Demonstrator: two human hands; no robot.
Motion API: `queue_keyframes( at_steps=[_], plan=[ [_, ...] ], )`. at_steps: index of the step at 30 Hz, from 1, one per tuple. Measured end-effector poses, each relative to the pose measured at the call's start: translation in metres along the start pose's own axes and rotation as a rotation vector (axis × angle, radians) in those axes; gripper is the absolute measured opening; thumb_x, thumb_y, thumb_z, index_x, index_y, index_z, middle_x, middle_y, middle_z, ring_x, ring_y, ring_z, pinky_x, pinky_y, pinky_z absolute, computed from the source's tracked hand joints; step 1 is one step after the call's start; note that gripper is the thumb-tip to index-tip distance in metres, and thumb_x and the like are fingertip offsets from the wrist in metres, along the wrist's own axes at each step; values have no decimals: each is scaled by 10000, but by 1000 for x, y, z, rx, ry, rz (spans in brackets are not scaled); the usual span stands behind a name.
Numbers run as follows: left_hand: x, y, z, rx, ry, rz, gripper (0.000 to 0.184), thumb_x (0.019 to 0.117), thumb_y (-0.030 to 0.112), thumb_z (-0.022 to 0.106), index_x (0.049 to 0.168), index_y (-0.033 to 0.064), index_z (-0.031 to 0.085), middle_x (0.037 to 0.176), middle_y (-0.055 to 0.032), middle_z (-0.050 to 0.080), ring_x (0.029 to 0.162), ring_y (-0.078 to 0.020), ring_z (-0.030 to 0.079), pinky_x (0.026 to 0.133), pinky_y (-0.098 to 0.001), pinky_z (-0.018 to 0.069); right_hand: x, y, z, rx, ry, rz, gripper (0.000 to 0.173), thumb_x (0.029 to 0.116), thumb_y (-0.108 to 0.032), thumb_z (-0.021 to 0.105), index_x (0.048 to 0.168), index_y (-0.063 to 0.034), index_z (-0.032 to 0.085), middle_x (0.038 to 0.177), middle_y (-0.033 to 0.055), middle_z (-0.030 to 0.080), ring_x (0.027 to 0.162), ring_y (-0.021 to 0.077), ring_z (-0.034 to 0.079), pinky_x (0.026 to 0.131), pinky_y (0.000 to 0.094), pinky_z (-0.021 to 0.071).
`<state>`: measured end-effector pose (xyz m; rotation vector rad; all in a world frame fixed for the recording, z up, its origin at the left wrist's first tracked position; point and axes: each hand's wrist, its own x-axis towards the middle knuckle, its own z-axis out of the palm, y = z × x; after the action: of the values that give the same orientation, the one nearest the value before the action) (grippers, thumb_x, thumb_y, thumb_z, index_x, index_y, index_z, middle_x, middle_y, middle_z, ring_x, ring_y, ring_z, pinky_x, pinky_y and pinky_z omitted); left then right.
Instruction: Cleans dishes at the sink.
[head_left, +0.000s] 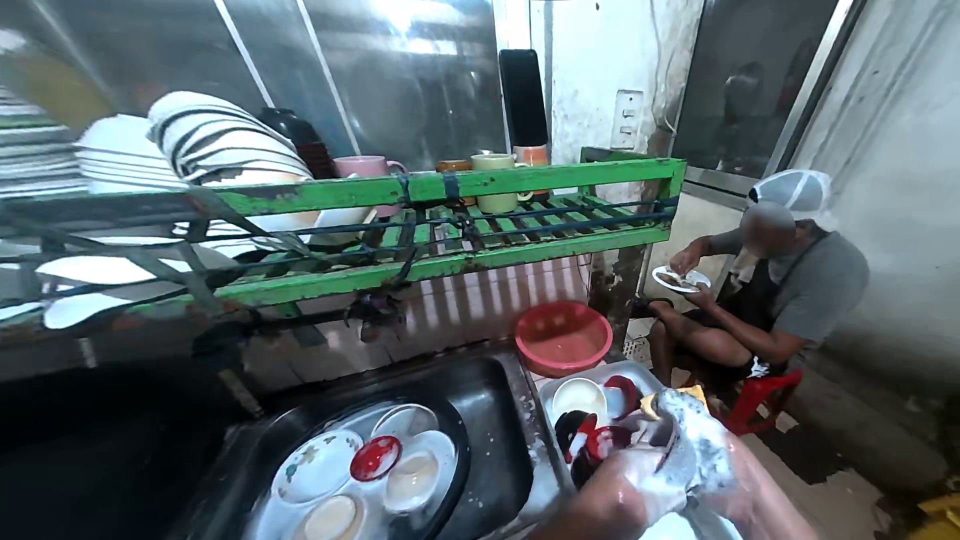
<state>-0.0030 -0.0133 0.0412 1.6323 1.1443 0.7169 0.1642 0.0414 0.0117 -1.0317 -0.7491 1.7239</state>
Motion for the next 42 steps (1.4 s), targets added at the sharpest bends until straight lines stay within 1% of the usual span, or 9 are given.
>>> queue_keyframes(
  at_steps=[4, 7, 13, 16, 21, 26, 32, 38, 42],
  plan=[
    [8, 5, 4, 39, 131, 121, 491, 932, 165, 686, 1331, -105, 594, 1442, -252, 543, 1416, -275, 449, 1212, -364, 289, -15, 19, 21, 589, -66, 169, 647, 1065, -581, 120, 1081, -126, 579, 892, 74, 701, 835, 187, 706, 709, 410, 614],
    [25, -13, 5, -14, 361, 179, 457, 952, 180, 638, 1309, -104, 613, 1397, -247, 581, 1373, -273, 500, 1192, -377, 341, -20, 33, 38, 566, 12, 135, 523, 1094, -459, 132, 1045, -135, 540, 819, 41, 657, 764, 159, 677, 673, 388, 599],
    [24, -51, -9, -518, 671, 33, 359, 1071, 92, 431, 1368, -80, 536, 1358, -190, 592, 1235, -168, 577, 1067, -308, 468, -12, 24, 20, -451, 204, -218, 387, 1008, -112, 614, 1358, 36, 540, 1153, 120, 677, 991, 134, 668, 860, 318, 576],
    [10, -46, -1, -190, 610, -11, 391, 1020, -26, 436, 1389, -101, 541, 1438, -226, 554, 1359, -204, 516, 1157, -297, 389, -5, 16, 20, -972, 192, -381, 498, 913, -220, 734, 1322, 40, 618, 1222, 191, 694, 1139, 256, 671, 1015, 441, 528],
    [15, -47, -7, -676, 662, -60, 272, 1073, 108, 466, 1223, -36, 641, 1209, -130, 664, 1122, -144, 624, 985, -313, 513, -12, 30, 8, -1324, -52, -911, 381, 812, -221, 770, 1125, -5, 745, 1134, 200, 732, 1114, 386, 689, 963, 567, 554],
    [3, -45, -7, -458, 556, -27, 310, 1039, 44, 480, 1287, -80, 618, 1313, -169, 637, 1220, -136, 594, 1062, -285, 472, -19, -5, 7, -1303, -25, -476, 424, 875, -236, 746, 1218, 10, 701, 1172, 201, 716, 1141, 316, 675, 1036, 500, 509],
    [14, -45, -10, -739, 571, -119, 218, 1051, 111, 525, 1145, -23, 668, 1085, -97, 690, 1006, -134, 647, 894, -316, 538, -30, 32, 9, -1470, -72, -1079, 366, 802, -206, 772, 1127, -41, 750, 1082, 211, 728, 1021, 411, 713, 835, 566, 602],
    [18, -51, -6, -1051, 583, -63, 223, 1058, 99, 467, 1107, -17, 651, 1003, -130, 704, 936, -203, 689, 837, -390, 583, -23, 4, 3, -1170, 80, -676, 428, 853, -262, 772, 1173, 18, 717, 1146, 195, 723, 1103, 303, 690, 997, 487, 541],
    [12, -33, 11, -629, 632, -33, 301, 1064, 55, 436, 1265, -42, 638, 1258, -139, 657, 1166, -140, 612, 1026, -307, 494, -10, 34, 26, -945, 262, -734, 494, 847, -203, 716, 1237, 93, 644, 1171, 224, 707, 1112, 291, 690, 994, 457, 550]
  ],
)
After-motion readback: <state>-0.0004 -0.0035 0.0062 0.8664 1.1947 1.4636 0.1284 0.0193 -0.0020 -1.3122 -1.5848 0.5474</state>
